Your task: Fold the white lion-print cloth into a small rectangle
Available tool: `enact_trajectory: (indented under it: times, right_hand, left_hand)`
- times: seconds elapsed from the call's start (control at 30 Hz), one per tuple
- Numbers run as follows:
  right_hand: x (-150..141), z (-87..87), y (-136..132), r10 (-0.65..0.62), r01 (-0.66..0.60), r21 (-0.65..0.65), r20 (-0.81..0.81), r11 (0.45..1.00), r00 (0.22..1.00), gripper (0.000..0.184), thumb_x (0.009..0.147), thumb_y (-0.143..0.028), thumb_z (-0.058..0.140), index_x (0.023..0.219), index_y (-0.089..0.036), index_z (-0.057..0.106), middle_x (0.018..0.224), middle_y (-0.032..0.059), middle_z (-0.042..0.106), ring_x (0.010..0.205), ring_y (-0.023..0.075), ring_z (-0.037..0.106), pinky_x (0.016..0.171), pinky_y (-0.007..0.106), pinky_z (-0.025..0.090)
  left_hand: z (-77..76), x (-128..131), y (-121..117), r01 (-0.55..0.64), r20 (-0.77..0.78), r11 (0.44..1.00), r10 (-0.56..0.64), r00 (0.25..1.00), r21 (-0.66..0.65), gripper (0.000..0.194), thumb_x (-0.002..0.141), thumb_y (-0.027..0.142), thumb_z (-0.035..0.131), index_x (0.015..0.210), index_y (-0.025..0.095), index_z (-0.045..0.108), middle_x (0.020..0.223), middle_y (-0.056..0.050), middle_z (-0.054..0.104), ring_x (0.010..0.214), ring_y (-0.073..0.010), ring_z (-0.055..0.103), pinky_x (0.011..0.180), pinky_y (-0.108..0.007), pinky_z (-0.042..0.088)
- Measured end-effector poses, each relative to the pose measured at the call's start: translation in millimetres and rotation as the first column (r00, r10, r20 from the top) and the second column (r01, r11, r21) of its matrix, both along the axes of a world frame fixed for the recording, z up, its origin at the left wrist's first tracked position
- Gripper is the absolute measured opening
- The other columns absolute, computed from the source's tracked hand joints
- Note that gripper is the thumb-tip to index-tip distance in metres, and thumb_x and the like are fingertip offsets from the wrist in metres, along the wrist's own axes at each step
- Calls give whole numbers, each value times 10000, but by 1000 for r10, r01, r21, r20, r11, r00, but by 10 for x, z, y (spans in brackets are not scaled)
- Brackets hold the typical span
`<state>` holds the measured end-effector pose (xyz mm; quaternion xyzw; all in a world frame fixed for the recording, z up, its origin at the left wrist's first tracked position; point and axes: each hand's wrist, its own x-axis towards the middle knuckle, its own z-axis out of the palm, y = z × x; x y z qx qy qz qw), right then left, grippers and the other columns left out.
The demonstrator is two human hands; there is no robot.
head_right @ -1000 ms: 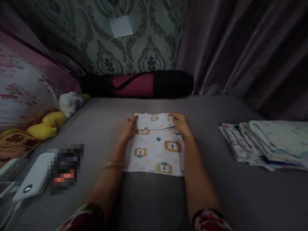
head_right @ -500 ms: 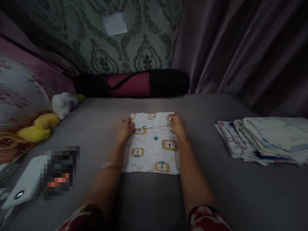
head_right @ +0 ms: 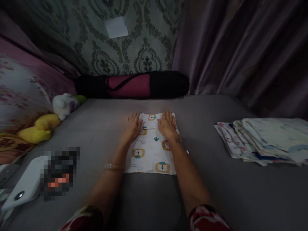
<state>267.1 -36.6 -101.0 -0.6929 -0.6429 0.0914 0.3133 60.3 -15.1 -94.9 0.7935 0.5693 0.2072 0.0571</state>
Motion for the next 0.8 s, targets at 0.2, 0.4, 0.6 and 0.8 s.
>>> enact_trajectory:
  times: [0.2,0.4,0.6,0.8]
  right_hand:
    - [-70,-211,-34,-62,71,-108,90,992,994,669,942,-436,371,1430,20,335,1531,244,267,1454,302,140,1182,465,75]
    - [-42,-163,-40,-42,106,-245,251,964,967,694,973,-440,269,1458,56,275,1553,238,207,1456,307,123,1182,456,83]
    - [-221,32,-83,-1,88,-223,365,971,931,649,997,-434,195,1483,-13,287,1560,181,241,1454,290,143,1181,454,80]
    - [-453,4,-64,166,-74,-259,355,963,920,595,1002,-433,185,1502,-128,291,1581,101,221,1459,260,144,1175,474,102]
  left_hand:
    - [-160,46,14,-93,-113,980,74,991,-176,646,973,454,274,1468,40,306,1554,-211,237,1454,-317,174,1175,-478,114]
    - [-109,36,2,-123,-190,976,88,978,-182,662,975,476,226,1479,52,289,1565,-176,229,1458,-293,175,1185,-485,96]
    - [-54,14,-16,-126,-215,981,93,972,-144,643,978,460,224,1465,52,318,1557,-169,261,1451,-287,202,1185,-489,118]
    - [-47,0,-38,-160,-204,961,114,972,-227,673,975,485,224,1486,49,268,1564,-178,233,1451,-300,196,1180,-478,126]
